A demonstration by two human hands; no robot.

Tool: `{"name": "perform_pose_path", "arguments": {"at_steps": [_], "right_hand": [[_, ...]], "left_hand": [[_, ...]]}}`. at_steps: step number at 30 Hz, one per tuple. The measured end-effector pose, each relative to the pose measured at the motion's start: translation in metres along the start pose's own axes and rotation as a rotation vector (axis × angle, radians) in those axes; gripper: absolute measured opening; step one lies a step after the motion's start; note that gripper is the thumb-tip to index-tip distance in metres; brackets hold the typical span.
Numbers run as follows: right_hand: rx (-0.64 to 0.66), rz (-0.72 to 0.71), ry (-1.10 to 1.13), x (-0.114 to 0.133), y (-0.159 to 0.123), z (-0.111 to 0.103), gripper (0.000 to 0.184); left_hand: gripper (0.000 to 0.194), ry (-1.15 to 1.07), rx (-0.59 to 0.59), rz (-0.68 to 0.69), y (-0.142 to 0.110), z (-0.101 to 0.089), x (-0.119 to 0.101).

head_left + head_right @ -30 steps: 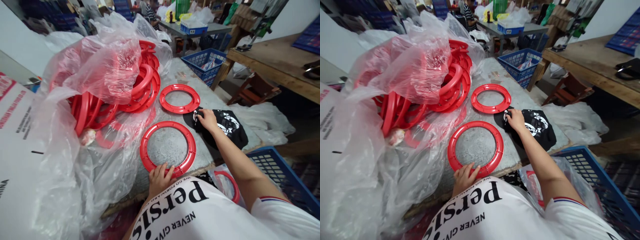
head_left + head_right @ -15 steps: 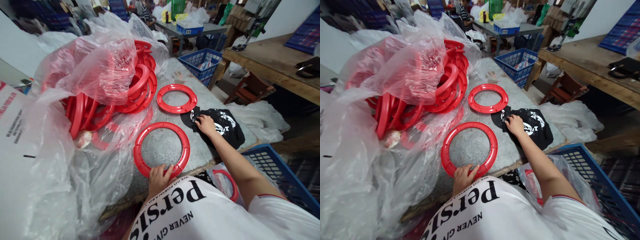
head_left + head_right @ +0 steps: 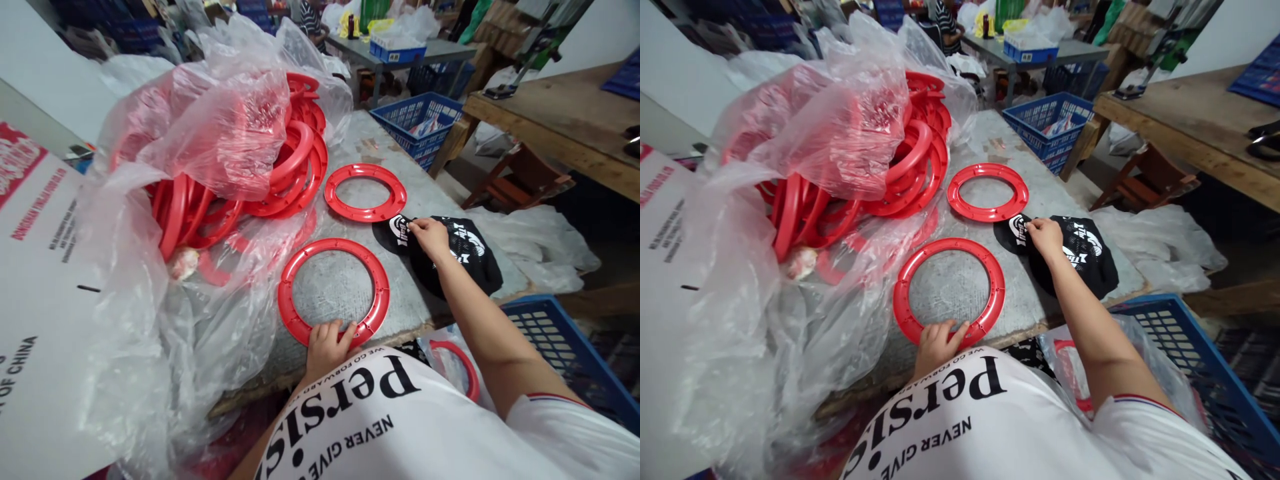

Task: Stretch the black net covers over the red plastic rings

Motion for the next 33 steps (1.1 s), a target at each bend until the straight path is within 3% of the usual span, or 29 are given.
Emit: {"name": "perform_pose_path", "arguments": {"at_steps": [11, 13, 16, 18, 22, 24, 27, 30, 33], "right_hand": [[-0.17, 0.024, 0.11, 0.018, -0.009, -0.026, 0.029], [-0.273, -0.079, 0.233, 0.028, -0.017, -0.037, 0.037], [-0.394, -0.407, 0.464, 0.065, -0.048, -0.064, 0.045], [-0.326, -0.578, 0.575, 0.099, -0.078, -0.084, 0.041], [0.141, -0.88, 0.516, 0.174, -0.141, -0.101, 0.023], [0.325, -0.999, 0.475, 0.196, -0.162, -0.093, 0.02], [0.422, -1.001, 0.465, 0.204, -0.161, -0.059, 0.018], [0.439, -0.817, 0.459, 0.19, -0.133, -0.003, 0.015], [0.464, -0.588, 0.401, 0.173, -0.101, 0.054, 0.011]], "left_hand": [[0.048, -0.002, -0.016, 0.105, 0.004, -0.003, -0.006], [0.046, -0.053, -0.023, 0.106, 0.004, -0.013, 0.001], [0.047, -0.167, -0.067, 0.057, 0.011, -0.039, 0.02], [0.06, -0.288, -0.134, -0.015, 0.021, -0.062, 0.036], [0.078, -0.793, -0.181, -0.129, 0.047, -0.1, 0.054], [0.088, -1.097, -0.139, -0.088, 0.061, -0.111, 0.05], [0.094, -1.415, 0.038, -0.171, 0.073, -0.106, 0.046], [0.056, -1.467, 0.113, -0.525, 0.075, -0.076, 0.063], [0.022, -1.229, 0.102, -0.744, 0.078, -0.047, 0.094]]}}
Point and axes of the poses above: each hand's wrist, its own y-axis towards the middle knuckle, its own z-axis out of the palm, x = y × z, the point moved 5 cm from there along y, towards the middle knuckle, and after that the axes turned 12 degrees about x, right-handed, at the moved point
